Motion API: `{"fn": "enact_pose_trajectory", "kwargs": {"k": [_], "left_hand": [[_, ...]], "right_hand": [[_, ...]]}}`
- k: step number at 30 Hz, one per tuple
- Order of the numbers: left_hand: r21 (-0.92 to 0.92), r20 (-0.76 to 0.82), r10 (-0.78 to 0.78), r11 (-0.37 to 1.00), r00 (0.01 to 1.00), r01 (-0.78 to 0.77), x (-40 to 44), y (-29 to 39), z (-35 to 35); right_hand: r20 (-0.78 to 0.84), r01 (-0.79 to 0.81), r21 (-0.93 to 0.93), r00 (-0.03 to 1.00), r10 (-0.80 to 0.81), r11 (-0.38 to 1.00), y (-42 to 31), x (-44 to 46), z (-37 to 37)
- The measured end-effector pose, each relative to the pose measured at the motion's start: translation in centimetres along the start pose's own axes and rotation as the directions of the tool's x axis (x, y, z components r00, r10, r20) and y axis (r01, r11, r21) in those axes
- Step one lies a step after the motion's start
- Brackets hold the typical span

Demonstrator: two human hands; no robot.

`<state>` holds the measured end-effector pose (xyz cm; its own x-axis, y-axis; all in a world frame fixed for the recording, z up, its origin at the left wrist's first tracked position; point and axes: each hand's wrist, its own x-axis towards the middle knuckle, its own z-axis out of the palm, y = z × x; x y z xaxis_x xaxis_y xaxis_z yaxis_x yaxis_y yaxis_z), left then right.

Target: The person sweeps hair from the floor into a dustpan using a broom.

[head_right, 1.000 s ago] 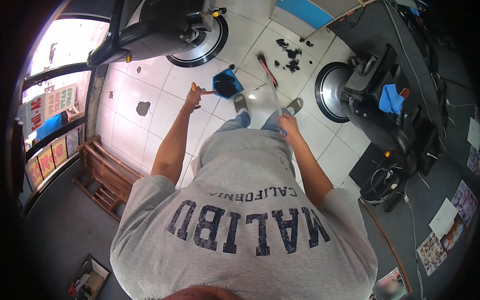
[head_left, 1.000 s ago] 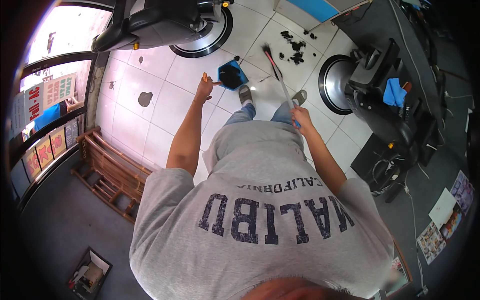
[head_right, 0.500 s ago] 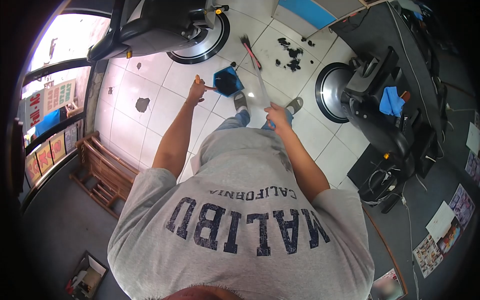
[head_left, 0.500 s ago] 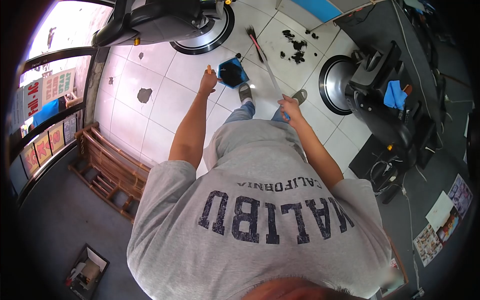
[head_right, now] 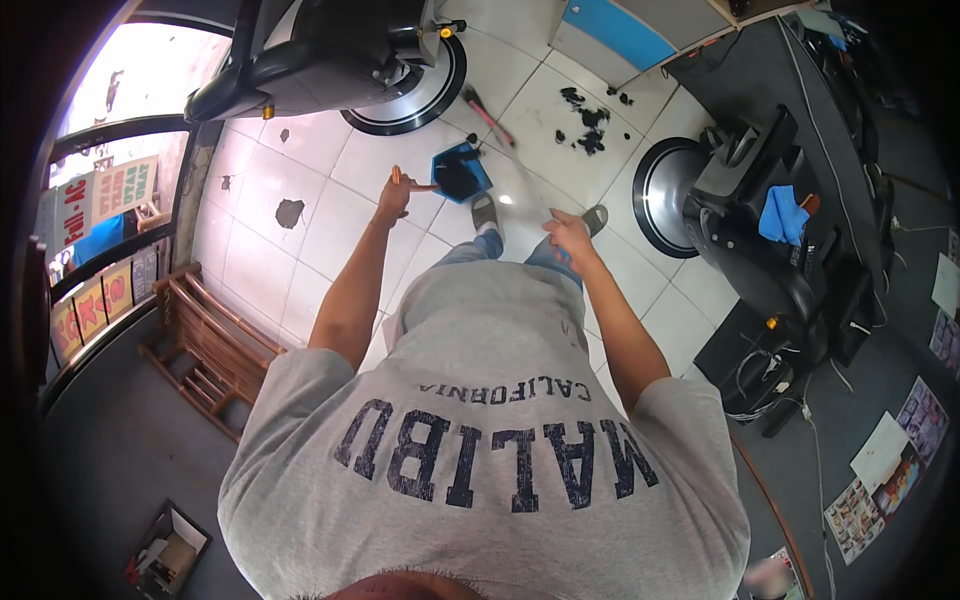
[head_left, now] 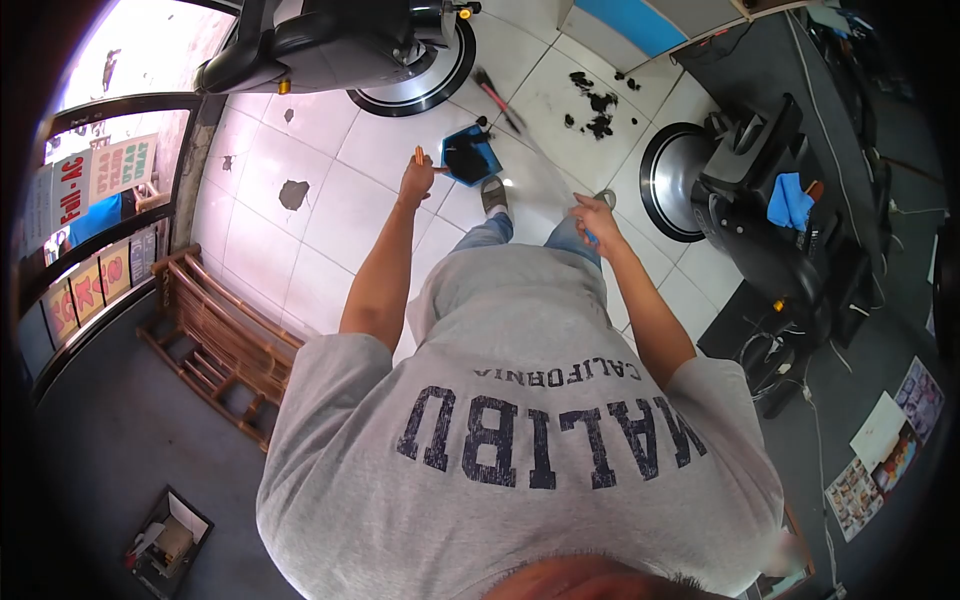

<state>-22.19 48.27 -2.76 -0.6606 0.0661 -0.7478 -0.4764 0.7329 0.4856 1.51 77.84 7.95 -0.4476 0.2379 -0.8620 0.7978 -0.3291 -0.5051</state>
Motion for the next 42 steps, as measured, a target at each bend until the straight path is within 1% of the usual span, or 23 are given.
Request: {"fn": "enact_pose_trajectory", "kwargs": {"k": [1, 2, 3, 5, 8, 10, 11, 13, 14, 16, 17, 18, 19, 21, 22, 23, 25, 28, 31, 34, 37, 40, 42], "left_hand": [[-0.004, 0.002, -0.001, 1.000, 1.000, 0.001, -0.5, -0.3, -0.3], [-0.002, 0.007, -0.049, 0.999, 0.999, 0.049, -0.9, -0.6, -0.6], [-0.043, 0.007, -0.039, 0.998, 0.999, 0.039, -1.1, -1.0, -0.9], [-0.126, 0.006, -0.023, 0.992, 1.000, 0.023, -1.5, -2.0, -1.3], [-0.214, -0.052, -0.117, 0.971, 0.992, 0.103, -0.4, -3.1, -1.0], [-0.234, -0.073, -0.131, 0.966, 0.989, 0.110, -0.6, -2.7, -0.6], [-0.244, -0.086, -0.141, 0.963, 0.986, 0.117, -1.0, -2.5, -0.6], [-0.229, -0.050, -0.146, 0.964, 0.988, 0.131, -1.0, -2.0, -0.7], [-0.226, -0.033, -0.147, 0.965, 0.989, 0.136, -0.9, -1.5, -0.7], [-0.211, -0.054, -0.168, 0.965, 0.984, 0.153, -1.0, -0.7, -0.7], [-0.200, -0.065, -0.178, 0.966, 0.982, 0.162, -1.0, -0.4, -0.8], [-0.162, -0.110, -0.177, 0.974, 0.978, 0.158, 0.4, -1.2, -0.4], [-0.171, -0.098, -0.173, 0.973, 0.980, 0.155, 0.6, -1.3, -0.4], [-0.184, -0.073, -0.156, 0.973, 0.985, 0.141, 0.9, -1.1, -0.2], [-0.185, -0.068, -0.156, 0.973, 0.985, 0.141, 1.1, -1.1, -0.1], [-0.186, -0.063, -0.155, 0.972, 0.986, 0.141, 1.2, -1.2, 0.0], [-0.177, -0.060, -0.166, 0.972, 0.984, 0.153, 1.5, -1.5, 0.2], [-0.155, -0.073, -0.177, 0.974, 0.981, 0.164, 1.9, -1.8, 0.6], [-0.158, -0.084, -0.161, 0.977, 0.983, 0.146, 0.6, -1.7, 0.2], [-0.198, -0.053, -0.166, 0.968, 0.985, 0.153, -1.5, -0.1, -1.0], [-0.206, -0.035, -0.175, 0.965, 0.984, 0.164, -1.4, -0.4, -1.3], [-0.198, -0.047, -0.174, 0.967, 0.984, 0.162, -0.1, -1.1, -1.0], [-0.174, -0.071, -0.166, 0.973, 0.983, 0.152, 1.2, -1.9, -0.3]], "right_hand": [[-0.025, 0.062, -0.091, 0.998, -0.065, 0.994, -0.2, 1.9, -0.4], [-0.044, 0.117, -0.182, 0.991, -0.126, 0.976, -0.3, 3.7, -0.7], [-0.043, 0.148, -0.307, 0.985, -0.169, 0.940, -0.8, 5.5, -1.1], [-0.021, 0.197, -0.542, 0.968, -0.248, 0.817, -1.6, 8.6, -1.5], [0.043, 0.156, -0.730, 0.982, -0.183, 0.666, -3.5, 9.2, 0.7], [0.130, 0.195, -0.902, 0.974, -0.187, 0.385, -1.1, 8.7, 3.6], [0.177, 0.214, -0.950, 0.969, -0.175, 0.226, 0.2, 8.0, 5.1], [0.125, 0.155, -0.949, 0.985, -0.123, 0.274, 1.1, 5.2, 6.8], [0.135, 0.166, -0.928, 0.984, -0.114, 0.334, 1.2, 3.8, 6.5], [0.161, 0.186, -0.873, 0.982, -0.094, 0.451, 1.4, 1.1, 5.5], [0.145, 0.202, -0.853, 0.978, -0.152, 0.482, 1.7, -0.1, 4.8], [0.126, 0.219, -0.829, 0.970, -0.210, 0.514, 2.0, -1.1, 4.0], [0.102, 0.237, -0.803, 0.959, -0.265, 0.547, 1.6, -1.9, 3.7], [0.057, 0.083, -0.793, 0.996, -0.062, 0.604, -1.0, -2.5, 3.4], [0.034, 0.001, -0.783, 0.999, 0.042, 0.622, -2.0, -2.4, 3.3], [0.050, 0.077, -0.838, 0.997, -0.064, 0.540, -1.6, -1.2, 3.4], [0.112, 0.203, -0.917, 0.957, -0.267, 0.344, 0.2, 2.1, 3.9], [0.141, 0.164, -0.982, 0.966, -0.217, 0.094, 1.0, 3.9, 5.9], [0.241, 0.241, -0.970, 0.959, -0.147, -0.014, 1.7, 3.0, 6.3], [0.210, 0.223, -0.970, 0.969, -0.129, 0.098, -0.5, -1.1, 4.2], [0.158, 0.204, -0.959, 0.961, -0.225, 0.195, -0.9, -4.3, 0.9], [0.023, 0.083, -0.938, 0.984, -0.179, 0.337, -0.3, -4.1, -1.5], [0.017, 0.096, -0.826, 0.989, -0.145, 0.556, 0.0, -2.2, -2.6]]}}
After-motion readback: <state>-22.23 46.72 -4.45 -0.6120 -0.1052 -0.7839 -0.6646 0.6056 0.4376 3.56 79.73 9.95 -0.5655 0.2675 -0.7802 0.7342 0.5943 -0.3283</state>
